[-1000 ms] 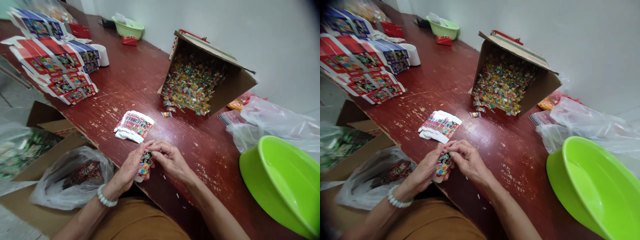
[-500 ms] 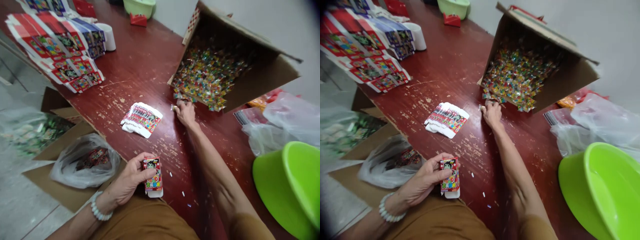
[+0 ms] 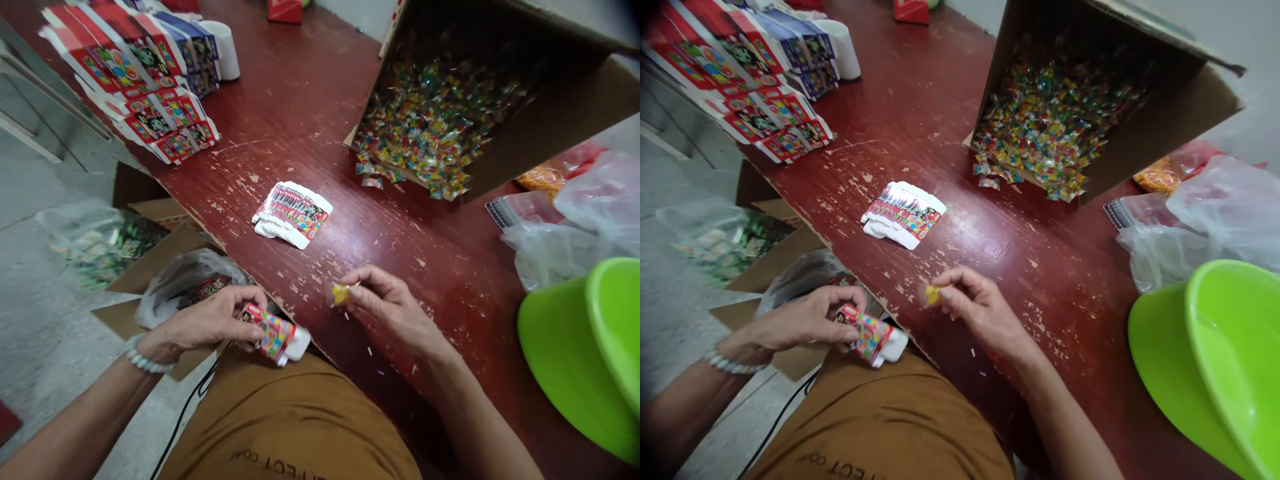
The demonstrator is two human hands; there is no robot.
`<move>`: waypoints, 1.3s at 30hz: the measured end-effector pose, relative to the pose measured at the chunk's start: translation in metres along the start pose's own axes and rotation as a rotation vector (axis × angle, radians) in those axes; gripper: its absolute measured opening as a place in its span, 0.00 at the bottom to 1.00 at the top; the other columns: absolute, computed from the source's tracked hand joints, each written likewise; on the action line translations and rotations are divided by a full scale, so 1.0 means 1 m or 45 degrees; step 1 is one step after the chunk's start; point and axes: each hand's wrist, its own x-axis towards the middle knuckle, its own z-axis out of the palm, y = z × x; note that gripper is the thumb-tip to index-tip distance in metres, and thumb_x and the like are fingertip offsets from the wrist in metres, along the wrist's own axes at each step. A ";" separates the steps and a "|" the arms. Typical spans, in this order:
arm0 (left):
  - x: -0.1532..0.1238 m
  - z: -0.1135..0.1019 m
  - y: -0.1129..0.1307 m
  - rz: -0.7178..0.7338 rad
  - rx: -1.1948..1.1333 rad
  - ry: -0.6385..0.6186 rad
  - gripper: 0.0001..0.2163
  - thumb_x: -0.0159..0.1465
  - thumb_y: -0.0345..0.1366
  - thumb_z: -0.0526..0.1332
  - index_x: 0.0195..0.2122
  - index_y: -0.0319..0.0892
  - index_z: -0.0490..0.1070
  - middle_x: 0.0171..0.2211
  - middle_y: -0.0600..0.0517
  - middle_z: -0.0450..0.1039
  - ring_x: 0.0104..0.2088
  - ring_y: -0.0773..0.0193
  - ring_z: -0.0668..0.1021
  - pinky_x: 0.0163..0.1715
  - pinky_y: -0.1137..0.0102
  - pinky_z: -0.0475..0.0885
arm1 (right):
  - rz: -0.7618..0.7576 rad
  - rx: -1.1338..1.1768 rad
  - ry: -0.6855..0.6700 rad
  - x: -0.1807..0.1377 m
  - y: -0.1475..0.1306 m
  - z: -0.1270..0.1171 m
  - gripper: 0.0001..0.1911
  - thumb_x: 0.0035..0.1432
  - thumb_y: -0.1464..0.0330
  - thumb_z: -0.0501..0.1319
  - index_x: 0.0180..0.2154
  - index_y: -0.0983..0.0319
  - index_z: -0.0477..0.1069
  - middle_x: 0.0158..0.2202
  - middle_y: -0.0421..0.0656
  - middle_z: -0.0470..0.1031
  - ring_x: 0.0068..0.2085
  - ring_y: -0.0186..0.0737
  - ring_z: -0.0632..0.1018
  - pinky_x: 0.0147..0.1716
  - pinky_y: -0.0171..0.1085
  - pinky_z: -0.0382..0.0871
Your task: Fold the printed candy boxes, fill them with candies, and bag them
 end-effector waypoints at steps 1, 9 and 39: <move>-0.001 0.000 0.000 0.008 -0.068 0.046 0.15 0.49 0.38 0.75 0.30 0.41 0.70 0.27 0.52 0.75 0.25 0.64 0.77 0.24 0.72 0.74 | -0.018 0.014 -0.006 -0.009 0.000 0.010 0.12 0.59 0.58 0.67 0.40 0.58 0.76 0.33 0.41 0.77 0.30 0.35 0.74 0.30 0.35 0.68; 0.005 0.037 -0.003 0.250 -0.324 -0.037 0.18 0.54 0.34 0.74 0.37 0.43 0.64 0.36 0.51 0.77 0.33 0.63 0.81 0.34 0.69 0.77 | -0.208 -0.104 0.366 -0.007 0.017 0.039 0.10 0.54 0.64 0.70 0.38 0.59 0.74 0.32 0.41 0.76 0.30 0.36 0.74 0.31 0.36 0.69; 0.033 0.094 0.017 0.244 -0.711 -0.035 0.20 0.67 0.53 0.57 0.42 0.40 0.74 0.25 0.50 0.76 0.19 0.64 0.76 0.16 0.70 0.75 | -0.718 -0.388 0.247 -0.009 0.013 0.038 0.08 0.65 0.65 0.61 0.40 0.57 0.80 0.40 0.45 0.81 0.37 0.40 0.79 0.38 0.39 0.74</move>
